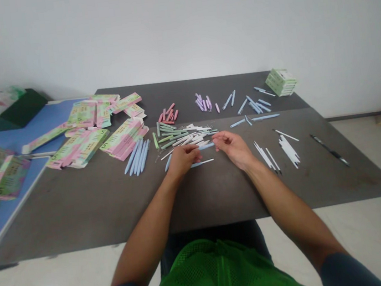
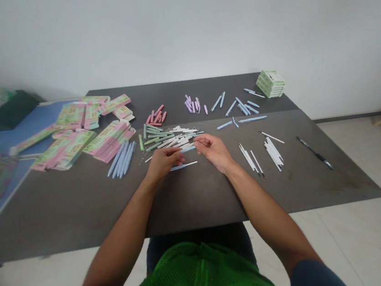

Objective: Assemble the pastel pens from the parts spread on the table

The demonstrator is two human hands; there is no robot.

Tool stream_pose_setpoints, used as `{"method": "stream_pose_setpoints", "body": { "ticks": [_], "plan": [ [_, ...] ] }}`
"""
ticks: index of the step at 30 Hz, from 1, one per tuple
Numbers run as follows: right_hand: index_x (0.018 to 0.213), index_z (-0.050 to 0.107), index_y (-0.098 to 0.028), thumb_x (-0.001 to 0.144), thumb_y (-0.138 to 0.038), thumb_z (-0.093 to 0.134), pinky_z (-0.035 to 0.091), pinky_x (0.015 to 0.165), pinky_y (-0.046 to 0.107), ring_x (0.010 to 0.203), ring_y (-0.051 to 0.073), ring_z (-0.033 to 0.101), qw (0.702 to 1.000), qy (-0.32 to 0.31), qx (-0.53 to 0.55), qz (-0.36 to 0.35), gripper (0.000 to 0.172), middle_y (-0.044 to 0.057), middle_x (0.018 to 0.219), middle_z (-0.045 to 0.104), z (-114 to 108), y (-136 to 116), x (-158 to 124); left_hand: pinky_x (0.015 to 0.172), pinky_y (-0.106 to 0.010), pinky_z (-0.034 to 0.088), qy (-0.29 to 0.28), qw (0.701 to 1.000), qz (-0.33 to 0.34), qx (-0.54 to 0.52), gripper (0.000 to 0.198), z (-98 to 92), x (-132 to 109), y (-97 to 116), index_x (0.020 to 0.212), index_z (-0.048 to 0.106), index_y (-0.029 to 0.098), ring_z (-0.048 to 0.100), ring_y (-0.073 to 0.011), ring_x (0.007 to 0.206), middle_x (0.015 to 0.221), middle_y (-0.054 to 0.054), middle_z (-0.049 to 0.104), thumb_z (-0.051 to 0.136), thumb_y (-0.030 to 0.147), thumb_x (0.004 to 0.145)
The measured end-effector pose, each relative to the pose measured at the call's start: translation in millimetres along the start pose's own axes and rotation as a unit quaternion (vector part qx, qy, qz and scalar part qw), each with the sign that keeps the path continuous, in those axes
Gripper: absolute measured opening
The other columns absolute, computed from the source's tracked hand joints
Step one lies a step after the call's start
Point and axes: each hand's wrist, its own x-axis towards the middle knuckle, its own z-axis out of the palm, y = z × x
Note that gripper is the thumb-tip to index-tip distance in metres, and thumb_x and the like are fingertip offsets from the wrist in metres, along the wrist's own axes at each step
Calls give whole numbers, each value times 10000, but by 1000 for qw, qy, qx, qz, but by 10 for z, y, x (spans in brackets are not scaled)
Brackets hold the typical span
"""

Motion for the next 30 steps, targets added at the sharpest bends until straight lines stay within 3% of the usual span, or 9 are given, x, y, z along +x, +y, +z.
{"method": "stream_pose_setpoints", "body": {
  "ticks": [8,13,17,22,30],
  "plan": [
    [1048,699,-239,785,-500,760,513,777,337,790,183,623,994,-32,-71,-73,375,35,901,701,63,-31,-60,746,-322,613,-65,990,-65,-110,167,115,-53,-13,892,703,81,724,-160,684,790,-93,733,760,197,785],
    [1055,694,-239,832,-489,721,527,851,365,897,209,658,992,21,-78,-99,336,65,993,733,59,-50,-49,753,-296,597,-90,991,-44,-94,187,101,-71,8,893,734,85,713,-152,704,800,-73,741,750,170,728],
    [1015,689,-236,828,-525,711,534,805,359,841,204,652,990,67,-80,-95,344,56,912,724,32,-69,-23,726,-308,583,-77,992,-50,-90,275,74,-66,-1,925,731,91,702,-157,678,783,-66,745,788,221,690],
    [1005,687,-229,824,-500,709,527,770,341,814,200,650,989,76,-91,-86,326,49,874,709,12,-2,12,747,-322,581,-68,986,-76,-130,300,75,-15,-65,901,729,95,701,-156,687,788,-73,740,823,215,643],
    [990,668,-223,826,-464,695,524,806,336,853,205,663,989,81,-107,-67,293,58,907,716,-6,57,45,725,-285,540,-24,995,-26,-91,344,96,8,-73,929,747,117,673,-137,682,774,-37,734,845,266,635]
  ]
}}
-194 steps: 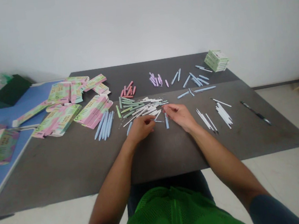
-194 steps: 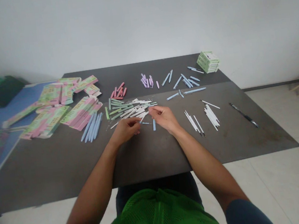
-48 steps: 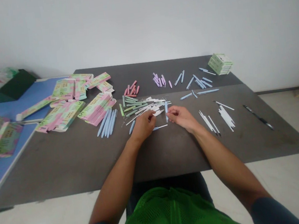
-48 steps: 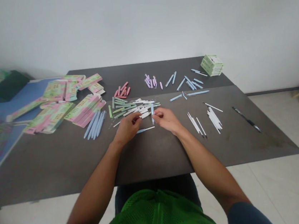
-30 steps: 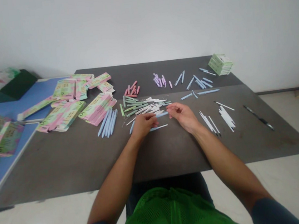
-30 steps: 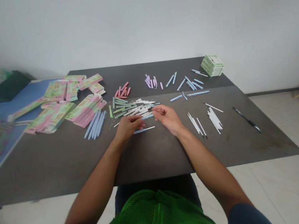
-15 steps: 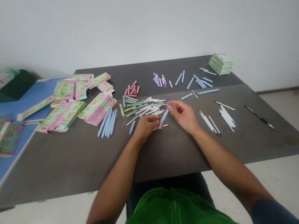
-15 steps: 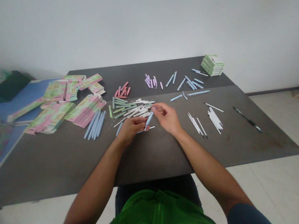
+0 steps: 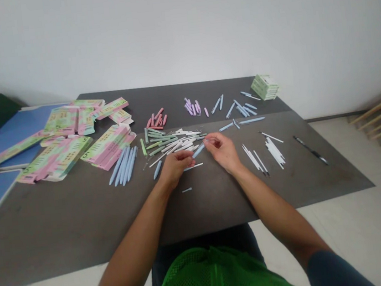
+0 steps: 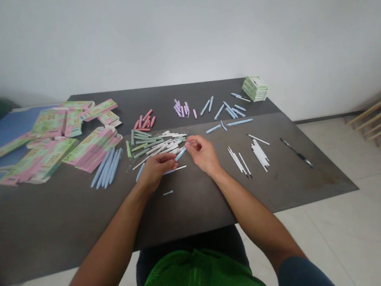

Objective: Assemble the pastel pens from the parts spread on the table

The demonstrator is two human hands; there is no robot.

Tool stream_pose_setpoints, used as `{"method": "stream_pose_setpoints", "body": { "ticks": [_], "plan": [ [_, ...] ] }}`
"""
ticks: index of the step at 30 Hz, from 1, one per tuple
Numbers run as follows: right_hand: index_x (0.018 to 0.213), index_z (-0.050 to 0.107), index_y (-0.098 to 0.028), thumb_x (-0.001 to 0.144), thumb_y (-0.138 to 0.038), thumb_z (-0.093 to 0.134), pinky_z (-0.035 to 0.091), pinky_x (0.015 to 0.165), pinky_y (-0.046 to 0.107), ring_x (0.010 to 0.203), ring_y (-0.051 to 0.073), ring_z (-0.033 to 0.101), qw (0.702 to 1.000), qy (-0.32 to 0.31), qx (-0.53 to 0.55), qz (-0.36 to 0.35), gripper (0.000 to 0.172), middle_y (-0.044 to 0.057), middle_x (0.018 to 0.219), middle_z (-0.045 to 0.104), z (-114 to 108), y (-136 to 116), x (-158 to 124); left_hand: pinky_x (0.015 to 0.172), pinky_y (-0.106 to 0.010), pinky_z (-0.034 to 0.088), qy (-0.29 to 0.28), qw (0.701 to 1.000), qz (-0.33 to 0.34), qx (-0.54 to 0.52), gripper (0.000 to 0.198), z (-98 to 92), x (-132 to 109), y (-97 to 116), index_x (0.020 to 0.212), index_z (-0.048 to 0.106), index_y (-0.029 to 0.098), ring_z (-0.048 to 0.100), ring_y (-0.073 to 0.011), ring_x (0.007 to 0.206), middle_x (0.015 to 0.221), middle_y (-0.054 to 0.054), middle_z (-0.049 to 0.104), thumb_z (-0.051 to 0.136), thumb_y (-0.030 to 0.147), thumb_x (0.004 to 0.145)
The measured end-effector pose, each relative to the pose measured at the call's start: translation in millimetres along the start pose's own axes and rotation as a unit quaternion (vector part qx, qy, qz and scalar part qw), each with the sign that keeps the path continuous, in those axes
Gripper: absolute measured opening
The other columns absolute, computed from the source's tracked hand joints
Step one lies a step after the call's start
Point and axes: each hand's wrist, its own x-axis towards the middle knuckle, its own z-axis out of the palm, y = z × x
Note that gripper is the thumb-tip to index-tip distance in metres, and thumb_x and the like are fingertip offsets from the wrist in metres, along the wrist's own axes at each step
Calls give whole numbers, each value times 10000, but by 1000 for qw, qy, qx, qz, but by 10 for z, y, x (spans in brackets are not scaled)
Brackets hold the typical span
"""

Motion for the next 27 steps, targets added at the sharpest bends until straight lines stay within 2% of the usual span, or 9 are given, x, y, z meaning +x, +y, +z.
{"method": "stream_pose_setpoints", "body": {
  "ticks": [4,8,12,15,18,22,27],
  "plan": [
    [999,666,-219,844,-407,652,516,746,318,791,195,653,1000,17,-17,7,244,48,881,710,-50,23,36,755,-306,540,23,1000,20,9,351,16,-13,34,933,750,114,676,-145,701,802,-48,740,845,281,640],
    [981,713,-210,850,-276,602,500,735,333,744,198,639,990,9,-138,38,184,42,843,711,-167,158,110,790,-340,546,37,999,33,24,383,1,7,43,960,759,105,677,-158,709,836,-62,748,844,282,631],
    [918,746,-208,831,-196,621,494,852,348,834,214,654,951,-23,-306,44,153,62,889,721,-253,277,146,812,-343,542,39,998,32,25,354,-16,25,29,918,762,112,685,-166,719,777,-50,739,851,280,620],
    [936,759,-195,832,-183,635,490,887,319,891,209,654,924,-41,-378,37,163,80,940,709,-264,302,141,809,-341,539,41,999,32,9,336,-26,32,8,879,760,125,689,-170,716,773,-44,741,864,275,597],
    [969,762,-184,840,-189,641,490,891,302,894,201,649,917,-51,-394,36,177,88,959,691,-250,289,127,795,-341,537,43,998,34,0,336,-39,40,-11,866,758,126,693,-177,711,767,-51,744,873,282,592],
    [975,759,-186,851,-228,656,491,897,311,886,201,639,914,-35,-403,25,166,92,968,662,-218,261,103,770,-330,534,46,998,34,-1,357,-56,50,-27,865,756,120,699,-183,707,760,-61,746,889,296,584],
    [893,756,-194,842,-226,644,491,856,307,850,199,633,913,-23,-407,9,127,75,908,657,-248,265,125,729,-315,531,39,999,37,-7,354,-61,50,-20,837,754,127,696,-186,697,752,-61,748,901,310,572]
  ]
}}
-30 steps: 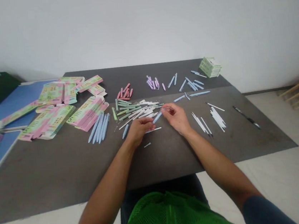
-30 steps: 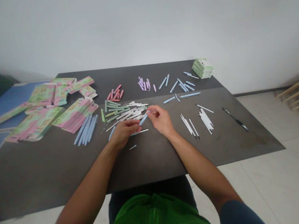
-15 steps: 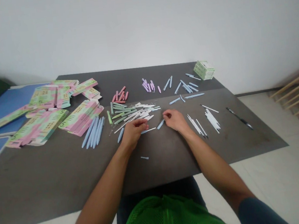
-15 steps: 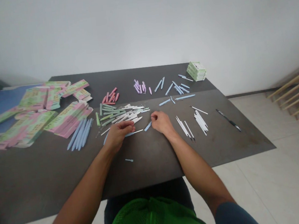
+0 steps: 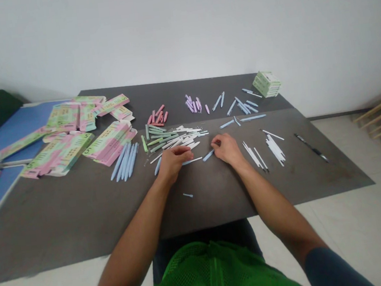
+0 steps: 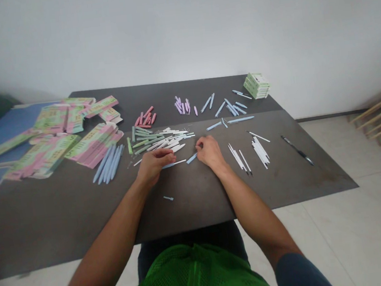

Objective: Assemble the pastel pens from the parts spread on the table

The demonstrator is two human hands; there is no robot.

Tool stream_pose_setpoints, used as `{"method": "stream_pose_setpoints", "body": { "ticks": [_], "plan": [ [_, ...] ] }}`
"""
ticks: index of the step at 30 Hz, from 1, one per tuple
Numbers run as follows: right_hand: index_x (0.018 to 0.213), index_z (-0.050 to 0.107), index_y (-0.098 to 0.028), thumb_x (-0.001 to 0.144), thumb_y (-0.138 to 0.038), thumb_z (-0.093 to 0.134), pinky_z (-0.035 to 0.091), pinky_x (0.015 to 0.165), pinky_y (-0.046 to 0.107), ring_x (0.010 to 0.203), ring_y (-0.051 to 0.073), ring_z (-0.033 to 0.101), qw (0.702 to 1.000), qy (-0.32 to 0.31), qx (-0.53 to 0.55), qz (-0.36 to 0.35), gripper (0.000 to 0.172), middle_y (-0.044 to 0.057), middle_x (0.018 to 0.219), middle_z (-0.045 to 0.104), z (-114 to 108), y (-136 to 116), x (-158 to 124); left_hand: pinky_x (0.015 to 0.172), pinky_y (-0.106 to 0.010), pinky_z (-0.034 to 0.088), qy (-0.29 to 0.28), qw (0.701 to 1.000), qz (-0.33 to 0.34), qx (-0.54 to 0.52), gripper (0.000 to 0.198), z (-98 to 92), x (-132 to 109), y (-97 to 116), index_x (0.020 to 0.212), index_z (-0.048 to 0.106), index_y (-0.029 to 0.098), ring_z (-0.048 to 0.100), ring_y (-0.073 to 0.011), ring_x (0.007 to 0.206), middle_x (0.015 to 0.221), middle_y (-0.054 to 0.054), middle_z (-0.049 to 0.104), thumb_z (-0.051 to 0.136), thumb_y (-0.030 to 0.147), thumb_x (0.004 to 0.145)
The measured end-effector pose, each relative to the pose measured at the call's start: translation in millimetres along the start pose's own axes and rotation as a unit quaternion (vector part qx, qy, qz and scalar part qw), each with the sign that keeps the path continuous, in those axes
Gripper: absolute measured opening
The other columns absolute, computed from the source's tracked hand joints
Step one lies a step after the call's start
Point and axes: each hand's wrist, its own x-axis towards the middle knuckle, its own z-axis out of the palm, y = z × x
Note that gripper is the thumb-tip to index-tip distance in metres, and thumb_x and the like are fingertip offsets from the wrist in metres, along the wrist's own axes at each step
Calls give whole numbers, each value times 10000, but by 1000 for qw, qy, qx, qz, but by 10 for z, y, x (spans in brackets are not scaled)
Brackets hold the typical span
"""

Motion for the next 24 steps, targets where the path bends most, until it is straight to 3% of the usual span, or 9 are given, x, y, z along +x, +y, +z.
{"method": "stream_pose_setpoints", "body": {
  "ticks": [3,8,13,18,24],
  "plan": [
    [869,754,-191,832,-205,627,484,833,296,841,196,645,999,11,-15,27,134,73,893,687,-84,129,97,708,-300,524,-5,1000,12,10,327,7,-7,14,817,754,134,680,-171,673,735,-50,741,894,323,591],
    [896,755,-171,831,-175,599,479,799,306,870,239,684,988,49,-66,128,169,109,883,738,-310,446,351,698,-299,529,-4,1000,6,14,324,35,-24,42,796,745,137,673,-168,665,723,-49,732,889,352,602],
    [1055,735,-130,829,-159,607,485,843,313,981,273,693,972,75,-99,201,261,175,995,744,-368,638,553,650,-288,517,4,1000,11,27,317,35,-11,60,781,735,135,633,-148,625,712,-46,716,876,354,599],
    [1125,714,-80,873,-216,598,486,903,352,1066,306,675,966,82,-110,220,310,247,1115,707,-312,701,687,598,-257,472,29,997,27,61,267,-4,17,90,728,723,142,579,-122,593,684,-23,682,849,351,619],
    [1039,743,-106,866,-191,590,493,861,373,1025,315,683,966,73,-106,222,246,236,1066,719,-332,717,742,553,-232,405,50,997,32,58,272,-46,14,139,731,736,146,525,-100,580,682,-13,668,866,348,603]
  ]
}}
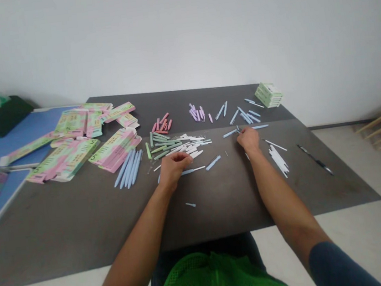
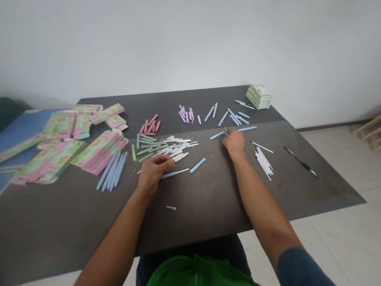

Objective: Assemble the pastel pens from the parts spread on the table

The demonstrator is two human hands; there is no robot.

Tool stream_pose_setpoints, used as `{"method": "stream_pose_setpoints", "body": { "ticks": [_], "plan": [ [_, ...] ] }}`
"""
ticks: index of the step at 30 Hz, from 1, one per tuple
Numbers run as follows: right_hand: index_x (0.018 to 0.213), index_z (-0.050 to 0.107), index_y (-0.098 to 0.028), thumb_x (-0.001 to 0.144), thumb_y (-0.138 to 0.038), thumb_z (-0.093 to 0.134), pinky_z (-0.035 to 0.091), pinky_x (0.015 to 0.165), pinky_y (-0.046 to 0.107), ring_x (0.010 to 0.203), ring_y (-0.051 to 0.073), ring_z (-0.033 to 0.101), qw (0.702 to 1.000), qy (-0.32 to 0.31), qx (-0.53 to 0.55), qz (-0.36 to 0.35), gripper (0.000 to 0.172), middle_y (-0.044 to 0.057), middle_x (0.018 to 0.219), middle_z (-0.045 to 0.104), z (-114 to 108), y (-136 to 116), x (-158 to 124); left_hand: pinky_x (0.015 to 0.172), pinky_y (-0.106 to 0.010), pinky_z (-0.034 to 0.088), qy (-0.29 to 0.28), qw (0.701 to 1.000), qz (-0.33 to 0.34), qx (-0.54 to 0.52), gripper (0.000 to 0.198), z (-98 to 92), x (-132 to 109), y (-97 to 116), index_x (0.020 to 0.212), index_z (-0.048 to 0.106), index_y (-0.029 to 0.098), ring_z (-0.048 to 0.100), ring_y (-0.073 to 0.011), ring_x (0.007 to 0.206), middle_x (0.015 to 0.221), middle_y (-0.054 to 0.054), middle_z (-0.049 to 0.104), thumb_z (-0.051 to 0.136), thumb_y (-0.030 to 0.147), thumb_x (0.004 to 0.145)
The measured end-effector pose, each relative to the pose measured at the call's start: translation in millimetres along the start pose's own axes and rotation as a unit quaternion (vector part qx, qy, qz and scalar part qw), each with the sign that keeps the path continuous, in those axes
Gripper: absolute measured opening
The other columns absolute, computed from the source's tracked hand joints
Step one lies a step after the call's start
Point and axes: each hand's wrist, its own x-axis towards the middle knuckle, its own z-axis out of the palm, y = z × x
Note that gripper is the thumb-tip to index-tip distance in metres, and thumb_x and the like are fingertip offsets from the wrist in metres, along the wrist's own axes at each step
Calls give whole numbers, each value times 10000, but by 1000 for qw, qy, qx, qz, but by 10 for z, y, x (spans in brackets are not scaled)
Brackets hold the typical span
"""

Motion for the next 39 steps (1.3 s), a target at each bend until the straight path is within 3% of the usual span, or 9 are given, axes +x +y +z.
{"method": "stream_pose_setpoints", "body": {
  "ticks": [4,7,9,13,17,26,39],
  "plan": [
    [972,742,-126,852,-194,591,481,845,353,957,285,676,1000,4,15,-10,204,201,1002,731,-98,-64,-75,563,-242,420,-10,999,1,-40,301,-7,-14,17,796,762,136,540,-101,575,700,-25,684,867,351,614],
    [936,711,-156,876,-245,565,476,825,338,881,246,656,990,13,107,-95,181,139,948,737,-174,-235,-304,615,-252,465,-11,997,2,-73,322,6,-26,29,840,767,121,579,-105,593,712,-34,700,872,338,627],
    [919,676,-173,890,-273,545,477,787,315,815,214,643,964,-7,201,-175,167,90,891,729,-202,-394,-557,661,-263,502,-6,995,6,-97,345,16,-31,32,862,762,116,620,-119,637,750,-47,721,884,327,618],
    [951,605,-206,925,-324,529,466,706,274,704,175,631,886,-114,345,-290,143,4,745,667,-200,-678,-1134,729,-301,559,-3,990,32,-137,362,26,-39,28,859,738,116,691,-167,753,836,-81,753,891,341,620],
    [939,592,-226,938,-314,522,449,698,271,704,174,608,870,-132,351,-320,113,-4,750,648,-162,-776,-1467,790,-365,595,18,985,48,-162,398,28,-57,33,858,706,125,726,-199,804,886,-95,767,902,365,608],
    [882,586,-218,923,-236,517,395,687,258,701,160,529,871,-111,327,-348,83,-12,764,584,-117,-755,-1511,864,-434,608,22,981,48,-187,424,61,-79,40,879,690,132,745,-222,837,909,-94,775,911,367,604],
    [901,603,-223,933,-246,512,439,730,279,763,181,588,873,-99,322,-353,99,19,835,644,-101,-787,-1553,862,-408,610,29,987,73,-143,311,84,-105,63,853,714,138,743,-210,809,899,-75,773,875,314,654]
  ]
}}
